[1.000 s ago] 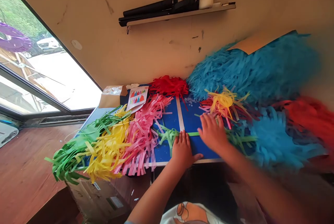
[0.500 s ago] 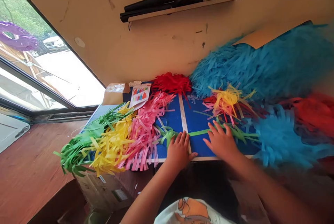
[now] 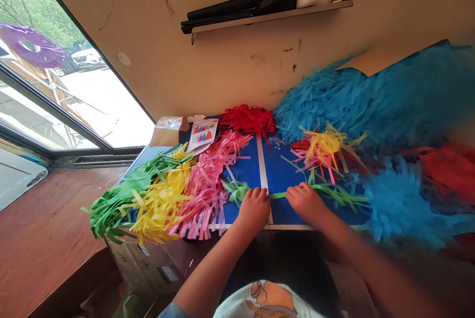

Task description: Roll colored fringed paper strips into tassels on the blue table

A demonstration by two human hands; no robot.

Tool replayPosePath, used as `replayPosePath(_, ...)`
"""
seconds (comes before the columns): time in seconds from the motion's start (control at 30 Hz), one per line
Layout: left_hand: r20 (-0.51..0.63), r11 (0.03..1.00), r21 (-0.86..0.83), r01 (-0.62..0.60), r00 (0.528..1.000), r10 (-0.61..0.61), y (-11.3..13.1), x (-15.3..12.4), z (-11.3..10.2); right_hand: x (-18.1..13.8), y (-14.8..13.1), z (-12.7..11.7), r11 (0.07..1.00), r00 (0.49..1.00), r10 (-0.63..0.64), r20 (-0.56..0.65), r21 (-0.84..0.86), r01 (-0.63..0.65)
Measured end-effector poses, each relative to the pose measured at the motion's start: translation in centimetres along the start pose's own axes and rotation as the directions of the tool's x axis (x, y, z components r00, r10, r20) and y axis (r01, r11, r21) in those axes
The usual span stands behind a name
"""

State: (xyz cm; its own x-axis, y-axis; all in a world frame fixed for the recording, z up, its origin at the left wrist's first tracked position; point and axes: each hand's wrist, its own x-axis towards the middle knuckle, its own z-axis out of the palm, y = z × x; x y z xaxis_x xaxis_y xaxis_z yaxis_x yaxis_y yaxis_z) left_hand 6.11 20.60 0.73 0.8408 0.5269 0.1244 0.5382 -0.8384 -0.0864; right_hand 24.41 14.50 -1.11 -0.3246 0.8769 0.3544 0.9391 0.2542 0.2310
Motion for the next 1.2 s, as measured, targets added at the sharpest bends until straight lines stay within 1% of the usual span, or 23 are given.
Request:
replayPosePath(0.1,-0.018,1.000,0.009,0.016,1.000,-0.016,0.4,-0.2,-0.1,-0.1,-0.1,0.0,1.000,1.000,0.020,-0.002,0.014,-0.020)
replayPosePath(0.2,-0.053,0.999,-0.010,0.042,0.998,-0.042,1.3,0.1,-0.1,-0.3,-0.4,0.2,0.997,0.998,0.062,-0.007,0.040,-0.062)
replayPosePath(0.33,-0.071,0.999,-0.033,0.002,0.997,-0.004,2.1,1.5,0.4,-0.7,-0.6,0.7,0.991,0.993,0.116,-0.021,0.065,-0.115)
replayPosePath(0.47,-0.068,0.999,-0.017,-0.032,0.997,0.030,2.0,2.5,0.7,-0.7,-0.6,0.8,0.985,0.988,0.155,-0.025,0.083,-0.152)
replayPosePath(0.63,-0.062,0.998,-0.022,-0.056,0.997,0.054,1.6,2.6,0.9,0.0,-0.9,0.4,0.977,0.989,0.148,-0.002,0.155,-0.146)
replayPosePath(0.77,-0.047,1.000,-0.017,-0.022,0.999,0.021,1.2,2.4,1.3,0.3,-0.8,0.8,0.956,0.984,0.172,0.040,0.233,-0.177)
replayPosePath(0.9,-0.045,1.000,-0.010,0.001,0.999,-0.001,0.3,1.6,1.3,-0.4,0.4,1.2,0.918,0.969,0.225,0.102,0.310,-0.246)
replayPosePath(1.03,-0.059,1.000,-0.004,-0.001,0.998,0.001,-0.4,0.9,1.0,-1.2,1.6,0.8,0.890,0.947,0.273,0.171,0.329,-0.316)
replayPosePath(1.2,-0.054,1.000,-0.008,0.021,0.998,-0.021,-1.0,0.3,0.9,-1.6,2.2,0.1,0.863,0.910,0.317,0.267,0.317,-0.394)
